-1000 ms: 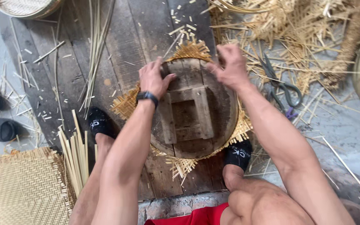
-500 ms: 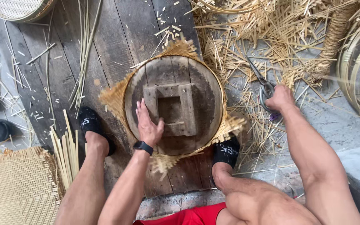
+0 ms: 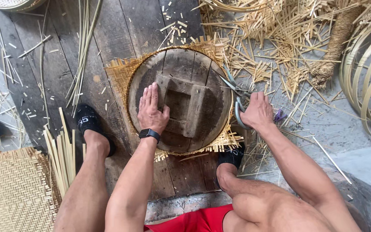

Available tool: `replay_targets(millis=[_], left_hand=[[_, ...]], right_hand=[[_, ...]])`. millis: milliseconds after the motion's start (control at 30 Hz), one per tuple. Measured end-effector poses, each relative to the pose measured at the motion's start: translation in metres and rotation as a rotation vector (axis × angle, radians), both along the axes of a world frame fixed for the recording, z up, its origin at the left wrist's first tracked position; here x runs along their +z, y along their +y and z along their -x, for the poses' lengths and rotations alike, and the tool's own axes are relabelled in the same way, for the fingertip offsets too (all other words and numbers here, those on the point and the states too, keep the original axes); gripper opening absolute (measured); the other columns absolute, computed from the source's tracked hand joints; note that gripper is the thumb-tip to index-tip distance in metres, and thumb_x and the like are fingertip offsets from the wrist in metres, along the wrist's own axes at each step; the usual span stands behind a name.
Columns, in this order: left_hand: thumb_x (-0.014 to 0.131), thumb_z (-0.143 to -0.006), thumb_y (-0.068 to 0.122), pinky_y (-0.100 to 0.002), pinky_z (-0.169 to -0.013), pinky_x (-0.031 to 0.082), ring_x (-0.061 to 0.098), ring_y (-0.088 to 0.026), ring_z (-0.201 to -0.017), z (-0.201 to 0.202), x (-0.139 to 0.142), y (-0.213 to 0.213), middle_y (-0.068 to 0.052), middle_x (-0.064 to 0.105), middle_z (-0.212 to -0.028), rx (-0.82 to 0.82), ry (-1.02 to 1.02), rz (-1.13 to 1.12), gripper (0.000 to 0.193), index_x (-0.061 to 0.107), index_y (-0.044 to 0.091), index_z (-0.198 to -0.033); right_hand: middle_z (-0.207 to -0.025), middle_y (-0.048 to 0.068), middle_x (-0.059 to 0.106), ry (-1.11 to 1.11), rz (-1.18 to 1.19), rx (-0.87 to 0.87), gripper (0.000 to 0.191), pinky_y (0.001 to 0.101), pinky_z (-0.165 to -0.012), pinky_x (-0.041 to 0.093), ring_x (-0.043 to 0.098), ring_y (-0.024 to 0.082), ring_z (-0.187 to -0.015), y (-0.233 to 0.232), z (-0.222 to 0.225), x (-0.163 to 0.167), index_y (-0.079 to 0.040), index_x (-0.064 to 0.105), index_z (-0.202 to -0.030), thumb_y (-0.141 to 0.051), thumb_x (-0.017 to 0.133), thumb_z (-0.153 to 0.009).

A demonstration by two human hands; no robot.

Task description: The person places a woven mat into a circular frame, trims excess strands with shears, and secures the edge with a thin bamboo strip. They repeat the process on a second mat, trimming and fitting it into another frame.

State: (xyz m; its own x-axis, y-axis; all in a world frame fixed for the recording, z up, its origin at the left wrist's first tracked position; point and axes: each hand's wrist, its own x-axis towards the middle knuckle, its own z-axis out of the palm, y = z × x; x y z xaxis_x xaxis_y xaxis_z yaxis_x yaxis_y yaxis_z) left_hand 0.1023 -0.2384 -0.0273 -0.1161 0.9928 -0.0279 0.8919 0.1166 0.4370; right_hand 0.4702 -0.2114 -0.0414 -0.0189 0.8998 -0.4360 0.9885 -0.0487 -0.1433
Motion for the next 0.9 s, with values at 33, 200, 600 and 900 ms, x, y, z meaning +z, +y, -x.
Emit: replay_targets(millis=[33, 200, 600, 900], left_hand=[[0.073, -0.08, 0.018, -0.044, -0.123, 0.032, 0.04, -0.029, -0.149, 0.0, 0.0, 0.0, -0.011, 0.046, -0.159, 0.001, -0.003, -0.004, 0.09, 0.032, 0.019, -0.161], [0.074, -0.082, 0.019, -0.043, -0.124, 0.031, 0.04, -0.028, -0.15, 0.0, -0.002, 0.0, -0.009, 0.046, -0.16, 0.018, 0.008, 0.009, 0.091, 0.031, 0.022, -0.161], [0.078, -0.073, 0.011, -0.041, -0.126, 0.028, 0.038, -0.028, -0.151, 0.015, -0.012, 0.01, -0.017, 0.049, -0.156, -0.082, 0.035, 0.083, 0.098, 0.032, 0.005, -0.159], [0.09, -0.069, 0.033, -0.051, -0.128, 0.009, 0.016, -0.037, -0.155, -0.048, -0.025, -0.014, -0.026, 0.021, -0.165, 0.682, -0.176, -0.139, 0.121, 0.015, 0.0, -0.157]], right_hand=[[-0.116, 0.022, 0.054, 0.002, -0.01, -0.011, 0.069, 0.0491, -0.089, 0.051, 0.056, 0.036, -0.108, 0.001, 0.001, -0.003, 0.007, 0.057, -0.116, -0.054, 0.068, -0.087], [-0.109, 0.018, 0.061, -0.028, 0.158, -0.027, 0.048, 0.0442, -0.084, 0.054, 0.064, 0.028, -0.096, 0.005, -0.005, 0.0, 0.001, 0.062, -0.107, -0.046, 0.055, -0.103], [-0.088, 0.016, 0.057, 0.054, -0.062, 0.061, 0.022, 0.0437, -0.066, 0.053, 0.059, 0.026, -0.071, 0.042, 0.001, 0.003, 0.001, 0.061, -0.094, -0.02, 0.058, -0.093], [-0.084, 0.018, 0.059, 0.072, -0.345, 0.022, 0.046, 0.0483, -0.062, 0.05, 0.059, 0.034, -0.074, -0.01, 0.002, 0.01, 0.002, 0.061, -0.089, -0.041, 0.073, -0.079]])
